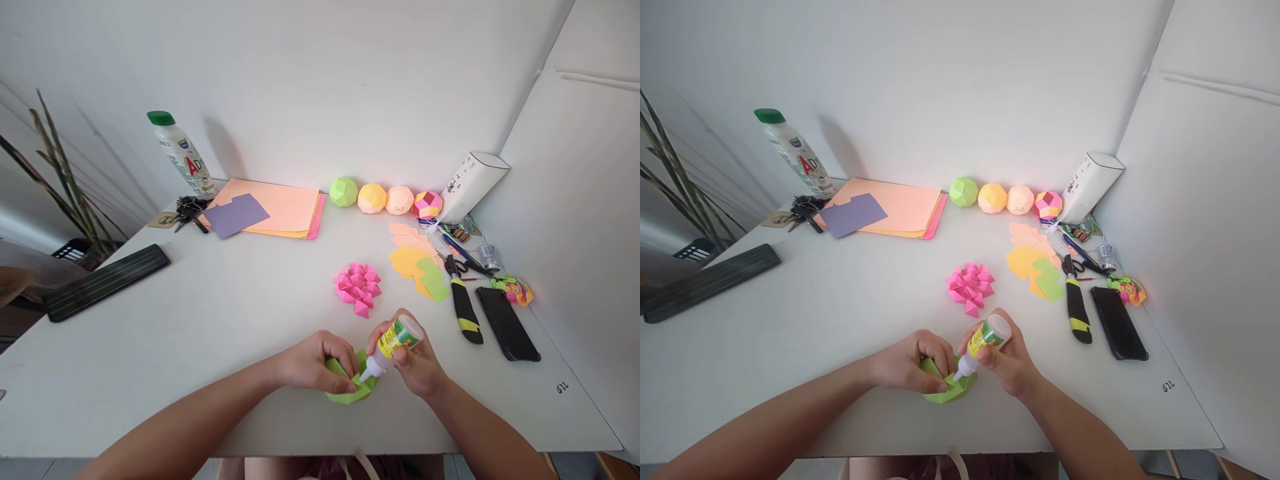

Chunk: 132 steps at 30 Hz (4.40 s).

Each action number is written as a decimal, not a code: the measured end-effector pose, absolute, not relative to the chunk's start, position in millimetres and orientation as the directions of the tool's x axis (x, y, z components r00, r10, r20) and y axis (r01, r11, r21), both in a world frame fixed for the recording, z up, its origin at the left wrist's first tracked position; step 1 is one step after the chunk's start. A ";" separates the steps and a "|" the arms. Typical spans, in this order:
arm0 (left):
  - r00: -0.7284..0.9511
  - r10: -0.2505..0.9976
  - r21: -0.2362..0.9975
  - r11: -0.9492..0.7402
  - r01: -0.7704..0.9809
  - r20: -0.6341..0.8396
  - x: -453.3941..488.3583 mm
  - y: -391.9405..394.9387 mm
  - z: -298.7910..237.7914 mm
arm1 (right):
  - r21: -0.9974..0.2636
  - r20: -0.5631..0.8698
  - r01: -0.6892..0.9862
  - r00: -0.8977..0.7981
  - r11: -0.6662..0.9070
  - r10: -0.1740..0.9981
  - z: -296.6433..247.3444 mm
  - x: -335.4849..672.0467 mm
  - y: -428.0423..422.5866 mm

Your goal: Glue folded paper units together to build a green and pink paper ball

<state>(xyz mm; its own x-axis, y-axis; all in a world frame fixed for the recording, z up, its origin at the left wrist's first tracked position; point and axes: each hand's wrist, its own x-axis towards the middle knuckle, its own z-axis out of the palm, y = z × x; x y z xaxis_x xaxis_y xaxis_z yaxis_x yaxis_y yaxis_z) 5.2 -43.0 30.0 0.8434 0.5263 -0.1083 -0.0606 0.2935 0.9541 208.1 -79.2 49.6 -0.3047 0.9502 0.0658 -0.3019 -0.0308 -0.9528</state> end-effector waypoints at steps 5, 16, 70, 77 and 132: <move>0.840 0.531 0.955 0.292 -0.054 -0.115 5.7 -42.9 29.4 | -0.957 0.071 -0.288 -0.318 -0.025 0.946 51.7 207.6 -78.7; 0.836 0.537 0.962 0.268 -0.048 -0.108 4.6 -42.6 28.5 | -0.953 0.019 -0.291 -0.314 -0.077 0.949 51.8 206.1 -77.4; 0.842 0.537 0.969 0.233 -0.082 -0.058 1.7 -41.9 24.0 | -0.884 -0.134 -0.384 -0.336 -0.265 0.932 51.3 209.8 -70.3; 0.836 0.548 0.971 0.210 -0.113 -0.021 0.2 -40.4 24.2 | -0.770 -0.152 -0.597 -0.169 -0.224 0.974 52.5 215.1 -54.5; 0.742 0.629 0.973 -0.149 -0.176 0.231 -0.2 -31.0 33.4 | -0.887 -0.212 -0.353 -0.264 -0.299 0.941 61.6 234.1 -44.1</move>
